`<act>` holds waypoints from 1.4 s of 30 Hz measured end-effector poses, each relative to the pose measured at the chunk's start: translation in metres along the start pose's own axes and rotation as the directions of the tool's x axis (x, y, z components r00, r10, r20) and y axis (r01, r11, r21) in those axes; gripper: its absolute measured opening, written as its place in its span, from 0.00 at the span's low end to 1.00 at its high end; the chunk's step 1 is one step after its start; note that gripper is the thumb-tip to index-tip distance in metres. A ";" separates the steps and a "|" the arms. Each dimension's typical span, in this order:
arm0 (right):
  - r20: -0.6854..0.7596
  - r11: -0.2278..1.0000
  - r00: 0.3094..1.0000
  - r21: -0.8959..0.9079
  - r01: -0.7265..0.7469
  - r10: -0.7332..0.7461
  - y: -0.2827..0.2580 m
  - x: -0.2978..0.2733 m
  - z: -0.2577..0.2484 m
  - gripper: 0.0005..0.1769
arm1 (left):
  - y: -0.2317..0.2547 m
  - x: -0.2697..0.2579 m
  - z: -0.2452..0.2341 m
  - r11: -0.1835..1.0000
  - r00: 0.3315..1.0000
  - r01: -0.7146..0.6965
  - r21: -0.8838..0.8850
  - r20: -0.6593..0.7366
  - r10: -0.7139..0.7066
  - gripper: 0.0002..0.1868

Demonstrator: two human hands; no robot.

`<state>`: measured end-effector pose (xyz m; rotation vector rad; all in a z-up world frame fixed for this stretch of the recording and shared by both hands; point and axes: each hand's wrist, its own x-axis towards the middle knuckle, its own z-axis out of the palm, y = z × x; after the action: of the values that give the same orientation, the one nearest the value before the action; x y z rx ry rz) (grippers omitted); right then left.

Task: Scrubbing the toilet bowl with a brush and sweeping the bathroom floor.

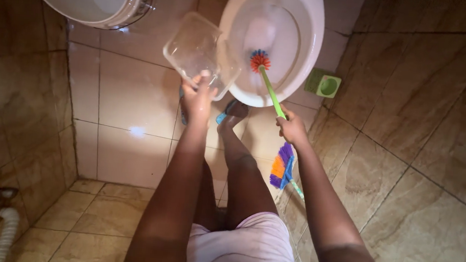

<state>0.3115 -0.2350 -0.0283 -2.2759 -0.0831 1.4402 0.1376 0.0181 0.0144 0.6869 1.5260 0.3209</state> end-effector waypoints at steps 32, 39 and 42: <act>-0.136 0.839 0.990 0.544 0.036 0.046 -0.028 0.005 0.148 0.34 | 0.062 0.286 -0.182 0.809 0.939 -0.326 0.490 0.071 0.336 0.27; -0.173 0.790 0.979 0.612 0.021 0.107 -0.054 -0.007 0.164 0.33 | 0.059 0.314 -0.182 0.710 0.913 -0.362 0.604 0.076 0.401 0.26; -0.174 0.810 0.982 0.585 0.040 0.077 -0.063 -0.011 0.173 0.32 | 0.061 0.324 -0.181 0.684 0.906 -0.392 0.615 0.129 0.404 0.27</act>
<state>0.1673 -0.1237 -0.0565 -1.8726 0.3965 1.0485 -0.0081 0.2962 -0.1923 1.5777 1.4862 0.1246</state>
